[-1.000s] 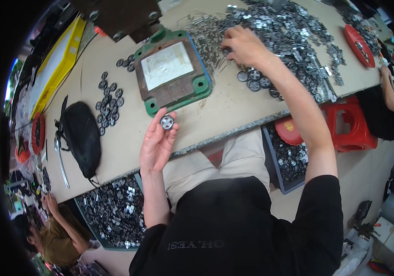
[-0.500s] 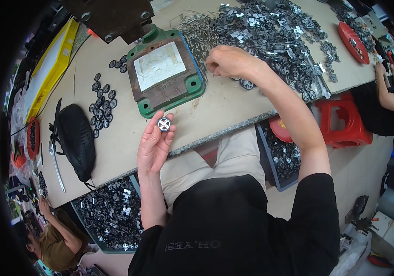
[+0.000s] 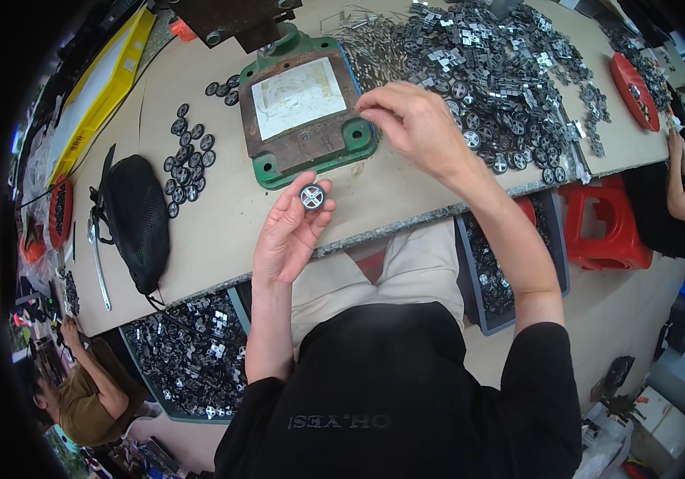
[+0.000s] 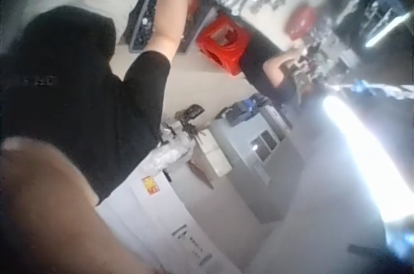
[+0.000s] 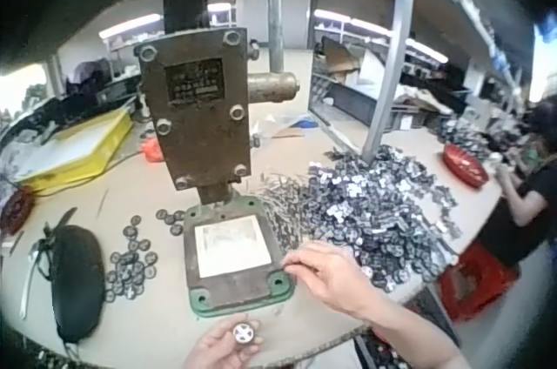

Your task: The person assembles small plastic parts and metal discs by hand, pressing them together using a manual press on a factory workbench.

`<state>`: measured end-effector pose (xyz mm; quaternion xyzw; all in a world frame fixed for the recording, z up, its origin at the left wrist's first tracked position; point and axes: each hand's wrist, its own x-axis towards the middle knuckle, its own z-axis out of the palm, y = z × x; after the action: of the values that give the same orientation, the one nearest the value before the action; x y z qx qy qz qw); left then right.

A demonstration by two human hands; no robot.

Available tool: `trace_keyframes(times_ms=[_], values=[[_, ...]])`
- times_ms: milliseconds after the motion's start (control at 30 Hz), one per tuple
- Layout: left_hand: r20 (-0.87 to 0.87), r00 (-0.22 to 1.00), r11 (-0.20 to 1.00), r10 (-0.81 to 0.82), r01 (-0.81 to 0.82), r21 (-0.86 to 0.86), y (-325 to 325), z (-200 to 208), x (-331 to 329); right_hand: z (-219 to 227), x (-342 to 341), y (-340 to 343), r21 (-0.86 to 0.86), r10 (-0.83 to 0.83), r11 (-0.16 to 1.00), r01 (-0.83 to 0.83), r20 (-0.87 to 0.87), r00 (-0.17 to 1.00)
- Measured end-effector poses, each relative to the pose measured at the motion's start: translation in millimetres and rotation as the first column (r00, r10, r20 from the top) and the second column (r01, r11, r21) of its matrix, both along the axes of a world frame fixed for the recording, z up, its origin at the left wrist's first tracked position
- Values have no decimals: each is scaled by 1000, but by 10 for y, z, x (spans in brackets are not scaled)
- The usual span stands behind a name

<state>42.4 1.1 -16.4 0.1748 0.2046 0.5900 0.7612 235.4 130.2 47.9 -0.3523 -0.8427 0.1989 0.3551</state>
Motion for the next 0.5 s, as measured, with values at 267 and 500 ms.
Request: trace_keyframes(times_ms=[267, 500], values=[[2, 1000, 999, 21, -21, -30, 23, -25, 93, -124, -100, -477, -652, -185, 690, -315, -580, 794], [-18, 1000, 1000, 4, -4, -6, 6, -3, 109, -308, -244, -677, -662, -192, 612, -432, -655, 731]])
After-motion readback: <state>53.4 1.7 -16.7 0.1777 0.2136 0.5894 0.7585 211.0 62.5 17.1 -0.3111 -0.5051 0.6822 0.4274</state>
